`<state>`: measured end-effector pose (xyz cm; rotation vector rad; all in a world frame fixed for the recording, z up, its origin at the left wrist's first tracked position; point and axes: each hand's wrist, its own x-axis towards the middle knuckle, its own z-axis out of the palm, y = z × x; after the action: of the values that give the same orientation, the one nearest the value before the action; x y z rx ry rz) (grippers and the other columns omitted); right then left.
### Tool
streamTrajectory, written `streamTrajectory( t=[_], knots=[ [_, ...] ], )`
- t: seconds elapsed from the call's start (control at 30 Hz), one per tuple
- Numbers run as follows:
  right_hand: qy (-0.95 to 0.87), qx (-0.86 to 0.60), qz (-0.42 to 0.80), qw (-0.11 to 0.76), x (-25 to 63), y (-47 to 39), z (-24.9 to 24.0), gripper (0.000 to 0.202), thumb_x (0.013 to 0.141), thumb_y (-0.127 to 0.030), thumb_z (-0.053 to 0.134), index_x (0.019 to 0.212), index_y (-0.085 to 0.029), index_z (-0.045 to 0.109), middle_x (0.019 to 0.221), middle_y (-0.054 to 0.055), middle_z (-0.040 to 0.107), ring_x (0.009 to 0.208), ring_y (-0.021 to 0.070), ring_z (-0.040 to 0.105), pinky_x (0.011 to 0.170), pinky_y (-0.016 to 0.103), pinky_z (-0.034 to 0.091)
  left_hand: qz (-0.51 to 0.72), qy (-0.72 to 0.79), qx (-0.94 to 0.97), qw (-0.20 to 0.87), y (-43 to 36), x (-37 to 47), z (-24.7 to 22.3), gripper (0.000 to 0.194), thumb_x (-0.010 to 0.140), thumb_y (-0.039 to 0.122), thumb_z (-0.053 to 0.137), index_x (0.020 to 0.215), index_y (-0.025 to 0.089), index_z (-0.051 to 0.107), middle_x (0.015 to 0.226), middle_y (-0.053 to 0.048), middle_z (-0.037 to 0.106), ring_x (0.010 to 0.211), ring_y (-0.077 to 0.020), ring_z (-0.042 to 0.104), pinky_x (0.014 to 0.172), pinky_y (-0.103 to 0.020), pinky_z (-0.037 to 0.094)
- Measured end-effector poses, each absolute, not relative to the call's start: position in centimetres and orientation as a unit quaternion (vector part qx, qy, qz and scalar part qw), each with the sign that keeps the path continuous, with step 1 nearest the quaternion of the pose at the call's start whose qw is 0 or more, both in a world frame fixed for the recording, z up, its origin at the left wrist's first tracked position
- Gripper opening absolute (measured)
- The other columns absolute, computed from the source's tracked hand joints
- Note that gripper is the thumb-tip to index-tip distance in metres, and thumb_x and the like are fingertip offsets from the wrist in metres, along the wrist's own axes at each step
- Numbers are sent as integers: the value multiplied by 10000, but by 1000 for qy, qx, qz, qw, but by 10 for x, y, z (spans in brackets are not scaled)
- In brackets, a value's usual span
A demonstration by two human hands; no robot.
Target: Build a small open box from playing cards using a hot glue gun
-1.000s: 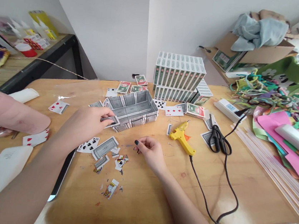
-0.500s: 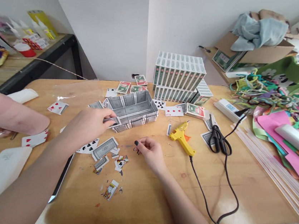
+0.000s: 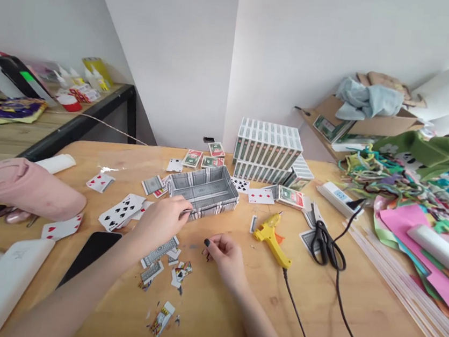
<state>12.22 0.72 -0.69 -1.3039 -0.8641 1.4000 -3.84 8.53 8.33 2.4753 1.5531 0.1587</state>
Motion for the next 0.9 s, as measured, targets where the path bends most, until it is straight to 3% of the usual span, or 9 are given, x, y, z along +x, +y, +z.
streamTrajectory(
  t=[0.37, 0.57, 0.7, 0.9],
  knots=[
    [-370, -545, 567, 494, 117, 5, -14, 474, 646, -657, 684, 674, -190, 604, 551, 18, 613, 498, 147, 510, 514, 264, 406, 98, 559, 814, 124, 74, -29, 60, 224, 945, 183, 291, 927, 209, 512, 940, -83, 656, 877, -246, 636, 713, -341, 450],
    [-371, -558, 541, 508, 107, 10, -45, 509, 644, -727, 623, 647, -220, 581, 519, 18, 585, 446, 154, 478, 457, 272, 391, 109, 559, 812, 126, 81, -32, 43, 240, 936, 196, 294, 937, 242, 530, 962, -49, 674, 824, -229, 668, 646, -313, 438],
    [-388, -573, 524, 498, 105, 12, -54, 547, 641, -764, 584, 669, -218, 580, 540, 23, 569, 451, 157, 472, 439, 271, 382, 93, 566, 810, 120, 83, -31, 44, 245, 909, 158, 337, 988, 227, 559, 1023, -71, 676, 935, -252, 663, 717, -329, 462],
    [-427, -581, 531, 445, 110, 12, -52, 599, 642, -798, 523, 681, -201, 551, 552, 11, 531, 466, 143, 454, 484, 268, 371, 27, 570, 815, 94, 73, -24, 56, 209, 932, 175, 383, 914, 201, 590, 968, -68, 670, 900, -230, 655, 728, -305, 454]
  ],
)
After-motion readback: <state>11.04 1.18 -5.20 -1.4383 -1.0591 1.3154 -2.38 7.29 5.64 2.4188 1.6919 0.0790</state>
